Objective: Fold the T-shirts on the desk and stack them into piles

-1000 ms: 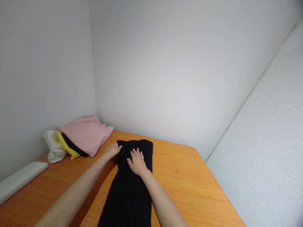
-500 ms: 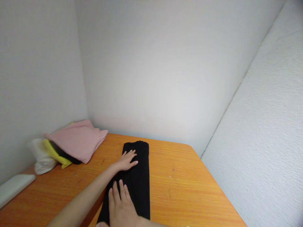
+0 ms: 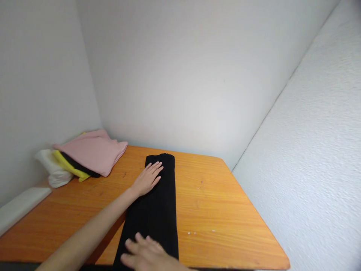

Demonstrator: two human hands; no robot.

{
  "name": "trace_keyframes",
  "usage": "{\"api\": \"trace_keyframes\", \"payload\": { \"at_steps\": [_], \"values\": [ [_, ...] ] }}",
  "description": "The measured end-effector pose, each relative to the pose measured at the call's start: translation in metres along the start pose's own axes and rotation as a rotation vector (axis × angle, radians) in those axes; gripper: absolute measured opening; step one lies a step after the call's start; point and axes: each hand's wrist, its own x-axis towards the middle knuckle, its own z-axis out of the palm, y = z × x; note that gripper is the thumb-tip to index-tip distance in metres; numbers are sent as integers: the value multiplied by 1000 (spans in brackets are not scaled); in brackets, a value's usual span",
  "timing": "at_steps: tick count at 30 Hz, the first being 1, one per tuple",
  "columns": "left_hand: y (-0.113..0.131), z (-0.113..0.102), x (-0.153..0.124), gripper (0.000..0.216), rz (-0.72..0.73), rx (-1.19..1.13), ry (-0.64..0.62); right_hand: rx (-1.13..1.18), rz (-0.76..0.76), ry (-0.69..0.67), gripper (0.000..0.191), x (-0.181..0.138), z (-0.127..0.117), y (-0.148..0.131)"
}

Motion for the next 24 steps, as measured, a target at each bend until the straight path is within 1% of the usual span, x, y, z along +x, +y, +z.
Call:
{"api": "trace_keyframes", "payload": {
  "at_steps": [1,3,5,7,9,12,14,16,18,19,21,24],
  "values": [
    [4,-11,-11,48,6,-20,24,-40,45,37,54,-15,-19,-3],
    [16,-33,-39,43,-14,-93,75,-121,193,102,75,-45,-48,-4],
    [29,-54,-73,37,-45,-181,91,-192,335,143,80,-71,-63,1],
    [43,-69,-111,33,-54,-223,67,-253,394,156,78,-89,-66,8],
    [56,-79,-147,30,-44,-196,54,-301,384,151,79,-98,-63,13],
    [68,-82,-192,31,-5,-83,60,-355,358,133,84,-99,-59,11],
    [74,-79,-213,44,59,-5,34,-393,352,109,89,-97,-57,8],
    [78,-73,-223,63,135,84,-19,-441,355,86,89,-95,-55,5],
    [82,-66,-224,78,190,176,-63,-498,368,97,83,-94,-51,5],
    [83,-61,-221,82,204,214,-69,-526,370,112,81,-93,-48,7],
    [84,-51,-212,82,243,249,-49,-568,358,141,81,-92,-42,12],
    [77,-38,-202,69,309,207,28,-592,332,165,76,-93,-33,20]
  ]
}}
